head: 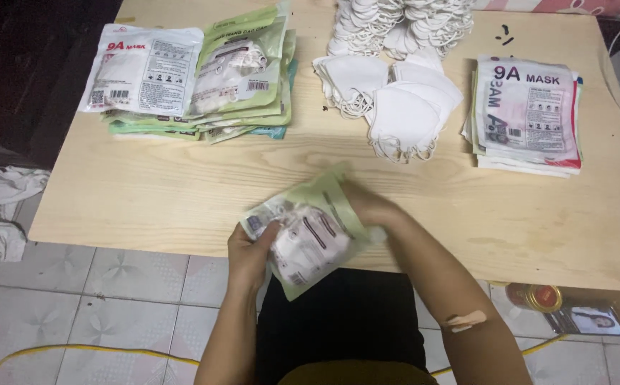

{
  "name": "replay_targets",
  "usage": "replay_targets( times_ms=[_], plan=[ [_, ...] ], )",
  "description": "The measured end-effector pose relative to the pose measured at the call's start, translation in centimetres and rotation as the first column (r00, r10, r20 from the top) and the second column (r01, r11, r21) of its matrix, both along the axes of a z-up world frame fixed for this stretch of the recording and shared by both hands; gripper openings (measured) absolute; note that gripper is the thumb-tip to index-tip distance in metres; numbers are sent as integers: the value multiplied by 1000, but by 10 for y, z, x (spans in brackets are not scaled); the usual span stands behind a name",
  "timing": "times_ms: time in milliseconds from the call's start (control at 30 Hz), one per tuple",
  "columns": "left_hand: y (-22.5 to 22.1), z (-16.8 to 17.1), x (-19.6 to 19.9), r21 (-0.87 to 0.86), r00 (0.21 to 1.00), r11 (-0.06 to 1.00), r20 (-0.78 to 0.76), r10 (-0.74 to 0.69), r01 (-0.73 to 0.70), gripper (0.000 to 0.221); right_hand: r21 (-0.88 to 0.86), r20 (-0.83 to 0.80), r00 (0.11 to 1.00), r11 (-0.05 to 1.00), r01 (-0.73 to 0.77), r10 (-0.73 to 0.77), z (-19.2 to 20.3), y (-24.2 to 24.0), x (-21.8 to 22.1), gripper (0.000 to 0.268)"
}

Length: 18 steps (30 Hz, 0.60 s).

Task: Stacking face masks and placing them into plastic packaging bags

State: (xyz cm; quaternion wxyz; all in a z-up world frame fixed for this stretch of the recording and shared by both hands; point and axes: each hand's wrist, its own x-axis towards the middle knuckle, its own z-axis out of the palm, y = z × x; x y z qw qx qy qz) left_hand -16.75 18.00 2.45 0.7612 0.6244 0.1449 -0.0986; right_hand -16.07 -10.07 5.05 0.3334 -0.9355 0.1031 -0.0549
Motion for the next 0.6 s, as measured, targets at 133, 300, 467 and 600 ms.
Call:
replay_targets(
  times_ms=[133,300,467,600],
  plan=[
    [-18,30,-16,129,992,987,92,82,-94,23,-147,34,999,989,3,2,-21,-1,-2,56],
    [-25,15,-63,622,726,743,626,-285,-245,96,12,411,831,909,-416,375,15,57,-63,40],
    [-37,16,-24,827,411,540,553,-725,-158,46,-125,351,834,904,-409,426,-35,67,-59,47],
    [-50,18,-5,915,315,392,346,-884,94,73,-236,389,818,904,-356,423,-71,62,-57,51]
  ],
)
